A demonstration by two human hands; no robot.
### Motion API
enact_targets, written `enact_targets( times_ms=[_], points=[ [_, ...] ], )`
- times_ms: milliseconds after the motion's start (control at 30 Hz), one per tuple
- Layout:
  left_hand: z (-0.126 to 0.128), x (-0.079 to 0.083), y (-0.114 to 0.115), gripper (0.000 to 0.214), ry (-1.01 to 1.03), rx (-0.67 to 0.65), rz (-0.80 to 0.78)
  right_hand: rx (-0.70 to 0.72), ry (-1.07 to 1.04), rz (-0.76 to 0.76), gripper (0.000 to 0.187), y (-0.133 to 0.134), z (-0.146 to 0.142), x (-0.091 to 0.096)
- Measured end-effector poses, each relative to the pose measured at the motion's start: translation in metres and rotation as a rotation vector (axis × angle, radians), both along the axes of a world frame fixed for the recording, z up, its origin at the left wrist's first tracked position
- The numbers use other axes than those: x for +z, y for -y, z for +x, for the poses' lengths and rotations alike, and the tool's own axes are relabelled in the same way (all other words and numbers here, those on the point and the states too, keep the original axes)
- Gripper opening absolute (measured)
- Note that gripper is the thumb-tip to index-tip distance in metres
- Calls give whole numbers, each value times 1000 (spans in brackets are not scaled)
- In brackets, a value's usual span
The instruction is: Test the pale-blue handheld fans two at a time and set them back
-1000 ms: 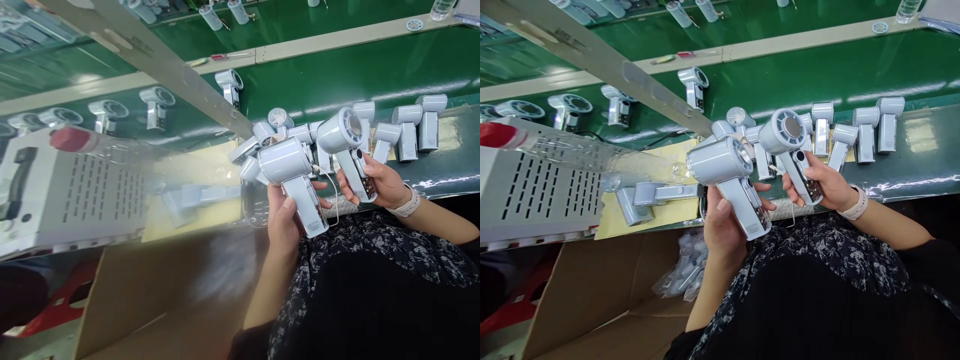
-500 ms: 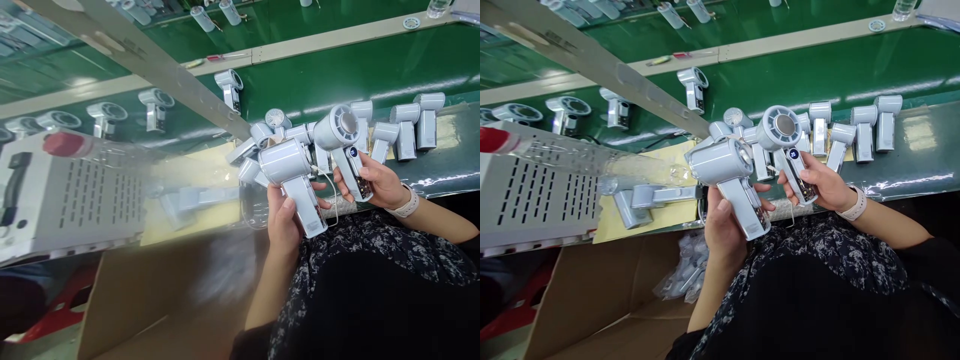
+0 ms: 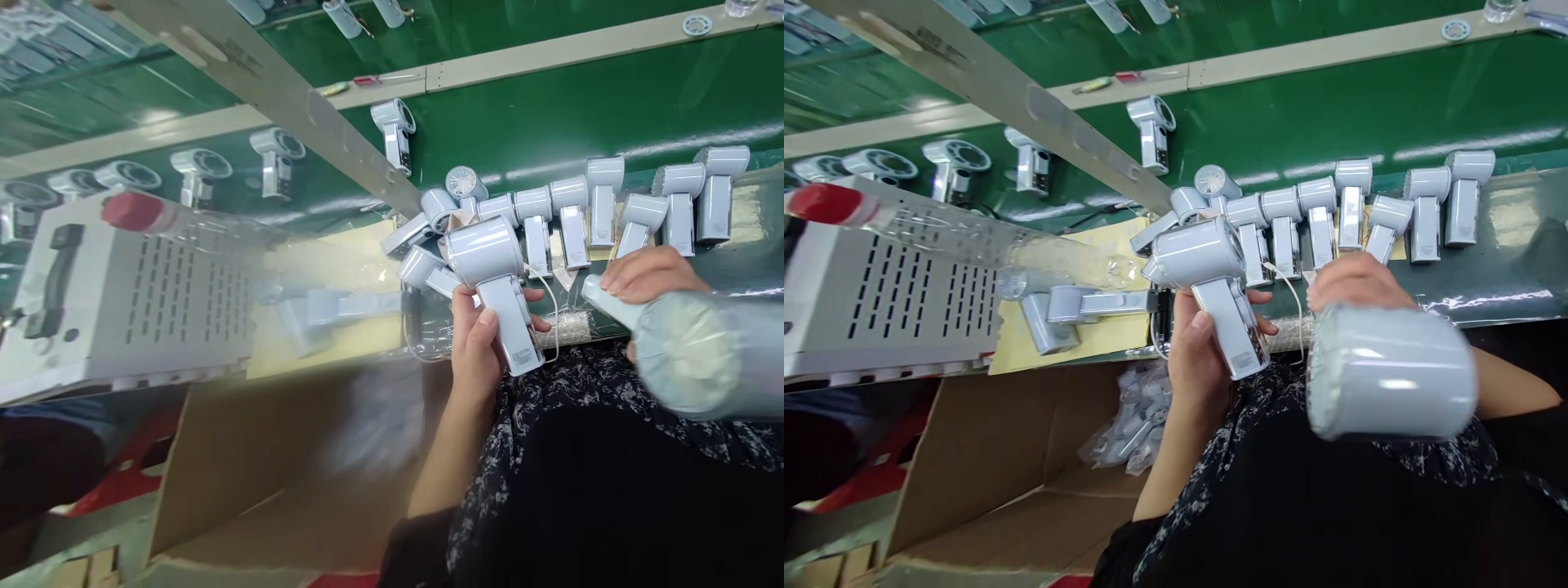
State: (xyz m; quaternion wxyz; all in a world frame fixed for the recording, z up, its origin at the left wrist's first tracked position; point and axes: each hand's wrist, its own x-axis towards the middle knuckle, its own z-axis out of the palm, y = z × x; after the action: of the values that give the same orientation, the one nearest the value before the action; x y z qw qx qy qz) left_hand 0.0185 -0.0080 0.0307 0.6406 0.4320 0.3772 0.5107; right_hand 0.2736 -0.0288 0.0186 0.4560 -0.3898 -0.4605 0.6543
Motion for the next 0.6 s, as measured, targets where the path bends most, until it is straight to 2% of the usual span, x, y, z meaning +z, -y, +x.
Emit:
enact_targets(
  times_ms=[67,133,200,233,333,433,500,600],
  points=[
    [0,-1,0,48,2,11,-5,-38,120,101,46,3,-4,-12],
    [0,-3,-1,47,8,8,-8,-69,291,190,51,2,-10,-20],
    [1,-3,-1,47,13,-6,-14,-82,413,215,56,-2,-13,-19],
    [2,-3,-1,48,14,-13,-19,-77,409,205,57,-5,-14,-14],
    [1,0,1,48,12,-42,-29,19,188,142,57,-14,-17,8],
    [-1,6,4,49,6,-82,-14,148,-104,-2,57,-20,-24,25],
    [-2,11,7,49,7,-96,-8,166,-223,-103,52,-22,-29,29],
    [-3,17,11,48,26,-95,-7,172,-319,-180,47,-21,-32,26]
  ],
)
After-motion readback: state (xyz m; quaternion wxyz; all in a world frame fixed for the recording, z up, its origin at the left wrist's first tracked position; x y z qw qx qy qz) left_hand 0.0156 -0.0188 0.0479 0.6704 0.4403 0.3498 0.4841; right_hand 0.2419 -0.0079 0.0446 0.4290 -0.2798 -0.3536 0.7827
